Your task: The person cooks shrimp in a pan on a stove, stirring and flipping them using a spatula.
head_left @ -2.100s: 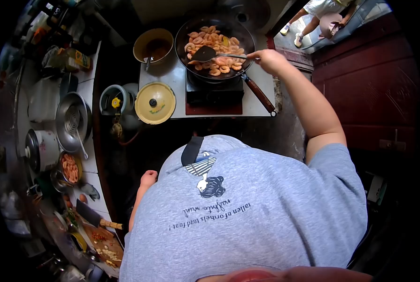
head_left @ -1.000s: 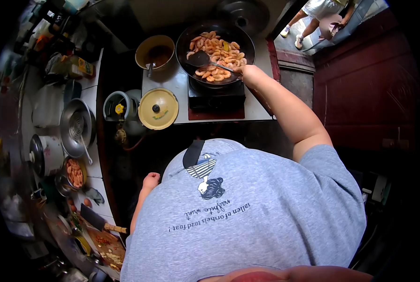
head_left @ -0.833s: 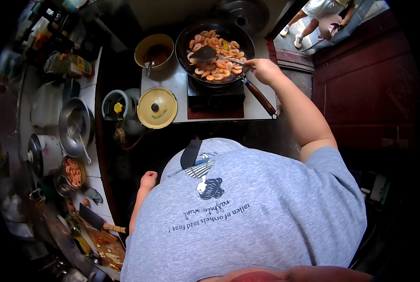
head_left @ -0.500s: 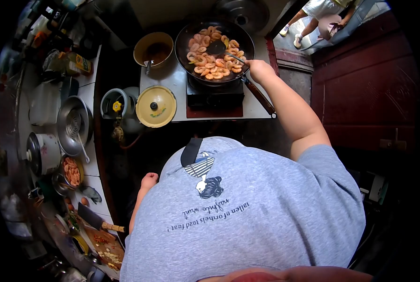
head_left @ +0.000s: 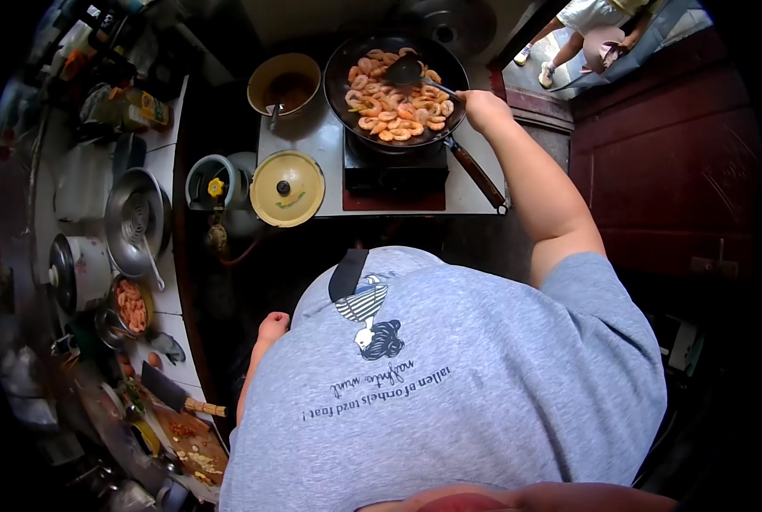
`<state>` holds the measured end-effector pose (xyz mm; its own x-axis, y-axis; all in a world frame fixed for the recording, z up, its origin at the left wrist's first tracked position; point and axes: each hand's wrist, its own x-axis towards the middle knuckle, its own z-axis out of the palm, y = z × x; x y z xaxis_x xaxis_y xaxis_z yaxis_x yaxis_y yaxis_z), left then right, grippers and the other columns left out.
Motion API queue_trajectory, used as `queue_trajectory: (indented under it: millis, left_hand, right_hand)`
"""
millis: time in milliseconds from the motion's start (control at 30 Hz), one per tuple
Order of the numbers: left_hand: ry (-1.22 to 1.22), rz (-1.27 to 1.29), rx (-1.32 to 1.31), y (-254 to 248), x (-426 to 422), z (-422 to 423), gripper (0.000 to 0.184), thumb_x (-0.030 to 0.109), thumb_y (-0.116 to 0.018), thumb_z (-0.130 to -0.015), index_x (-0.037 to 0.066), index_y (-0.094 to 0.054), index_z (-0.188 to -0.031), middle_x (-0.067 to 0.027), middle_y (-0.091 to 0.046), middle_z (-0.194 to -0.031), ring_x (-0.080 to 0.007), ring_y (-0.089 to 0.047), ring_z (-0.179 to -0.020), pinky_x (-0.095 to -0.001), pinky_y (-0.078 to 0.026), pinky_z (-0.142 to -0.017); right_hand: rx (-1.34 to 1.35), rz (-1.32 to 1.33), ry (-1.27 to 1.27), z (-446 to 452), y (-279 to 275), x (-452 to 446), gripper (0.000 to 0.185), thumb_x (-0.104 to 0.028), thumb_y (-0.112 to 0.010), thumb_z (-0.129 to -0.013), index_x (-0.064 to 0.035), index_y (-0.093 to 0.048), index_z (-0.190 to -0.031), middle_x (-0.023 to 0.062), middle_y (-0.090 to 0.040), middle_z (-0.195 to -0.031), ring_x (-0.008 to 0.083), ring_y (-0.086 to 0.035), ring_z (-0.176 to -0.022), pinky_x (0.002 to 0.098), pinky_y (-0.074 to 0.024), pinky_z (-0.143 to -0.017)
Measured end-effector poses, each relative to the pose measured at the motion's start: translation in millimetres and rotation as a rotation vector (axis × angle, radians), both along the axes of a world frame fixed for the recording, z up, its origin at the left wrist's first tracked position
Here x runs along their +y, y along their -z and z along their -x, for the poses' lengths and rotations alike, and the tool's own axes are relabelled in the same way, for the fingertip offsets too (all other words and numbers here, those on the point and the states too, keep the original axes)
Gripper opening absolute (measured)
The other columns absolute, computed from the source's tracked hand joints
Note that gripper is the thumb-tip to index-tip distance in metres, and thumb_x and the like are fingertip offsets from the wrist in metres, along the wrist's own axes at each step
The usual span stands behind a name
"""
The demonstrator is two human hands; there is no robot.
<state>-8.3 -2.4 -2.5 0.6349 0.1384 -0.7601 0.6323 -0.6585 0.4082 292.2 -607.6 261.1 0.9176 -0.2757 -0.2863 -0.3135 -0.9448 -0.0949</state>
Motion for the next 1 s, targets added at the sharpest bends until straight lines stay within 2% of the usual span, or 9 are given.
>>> queue_trajectory:
  millis: [133, 367, 467, 567, 667, 867, 1000]
  left_hand:
    - [-0.087, 0.05, -0.001, -15.6, -1.3, -7.3, 0.018, 0.023, -0.065, -0.088, 0.006, -0.068, -0.095, -0.0036, -0.067, -0.076, -0.013, -0.061, -0.064, -0.0296, -0.05, -0.06]
    - [-0.113, 0.145, 0.002, -15.6, -7.0, -11.9, 0.018, 0.023, -0.065, -0.089, 0.005, -0.067, -0.093, -0.003, -0.066, -0.074, -0.0118, -0.058, -0.061, -0.0287, -0.048, -0.057]
    - [-0.156, 0.187, 0.019, -15.9, -8.1, -15.2, 0.018, 0.022, -0.064, -0.09, 0.005, -0.067, -0.093, -0.0031, -0.066, -0.073, -0.0123, -0.059, -0.061, -0.0291, -0.048, -0.056]
    - [-0.141, 0.126, -0.016, -23.1, -12.7, -20.0, 0.018, 0.022, -0.064, -0.09, 0.005, -0.067, -0.094, -0.0031, -0.065, -0.073, -0.0126, -0.059, -0.061, -0.0291, -0.048, -0.056]
    - [-0.093, 0.077, -0.021, -27.6, -15.7, -24.7, 0.018, 0.023, -0.064, -0.09, 0.005, -0.067, -0.094, -0.0029, -0.065, -0.073, -0.0128, -0.059, -0.061, -0.0294, -0.048, -0.056]
    - [-0.12, 0.131, -0.005, -22.6, -15.4, -26.1, 0.02, 0.024, -0.064, -0.089, 0.005, -0.068, -0.094, -0.0029, -0.067, -0.075, -0.0124, -0.059, -0.062, -0.0295, -0.049, -0.058]
    - [-0.079, 0.096, -0.031, -26.4, -19.6, -28.1, 0.02, 0.024, -0.065, -0.089, 0.005, -0.068, -0.094, -0.0028, -0.067, -0.075, -0.012, -0.059, -0.062, -0.0293, -0.049, -0.059]
  right_hand:
    - [-0.003, 0.078, -0.052, 8.2, -24.7, -8.5, 0.041, -0.014, -0.043, -0.092, -0.0235, -0.062, -0.127, 0.0129, -0.065, -0.119, 0.0299, -0.062, -0.111, 0.0394, -0.0492, -0.093]
    - [-0.002, 0.071, -0.033, 20.1, -6.2, -28.3, 0.038, -0.015, -0.047, -0.092, -0.0246, -0.064, -0.125, 0.0146, -0.066, -0.113, 0.0319, -0.064, -0.104, 0.041, -0.0499, -0.089]
    - [-0.005, 0.071, -0.05, 21.9, -23.1, -28.9, 0.037, -0.014, -0.051, -0.091, -0.0238, -0.064, -0.124, 0.0138, -0.067, -0.113, 0.0309, -0.064, -0.102, 0.0402, -0.0504, -0.088]
    - [-0.023, 0.043, -0.06, 26.5, -32.7, -40.9, 0.036, -0.011, -0.056, -0.088, -0.0223, -0.066, -0.121, 0.0116, -0.067, -0.113, 0.0291, -0.064, -0.102, 0.0387, -0.051, -0.086]
    - [0.069, 0.049, -0.13, 39.5, -54.6, -32.6, 0.036, -0.01, -0.057, -0.087, -0.0214, -0.067, -0.12, 0.0107, -0.067, -0.113, 0.029, -0.064, -0.103, 0.0383, -0.051, -0.087]
    - [0.12, 0.08, -0.14, 51.7, -37.6, -53.5, 0.037, -0.008, -0.058, -0.086, -0.021, -0.068, -0.119, 0.0129, -0.067, -0.112, 0.0294, -0.064, -0.104, 0.038, -0.0504, -0.089]
    - [0.151, 0.019, -0.115, 46.1, -61.0, -48.2, 0.037, -0.008, -0.056, -0.086, -0.0208, -0.067, -0.12, 0.0094, -0.069, -0.109, 0.0247, -0.065, -0.101, 0.0363, -0.0514, -0.087]
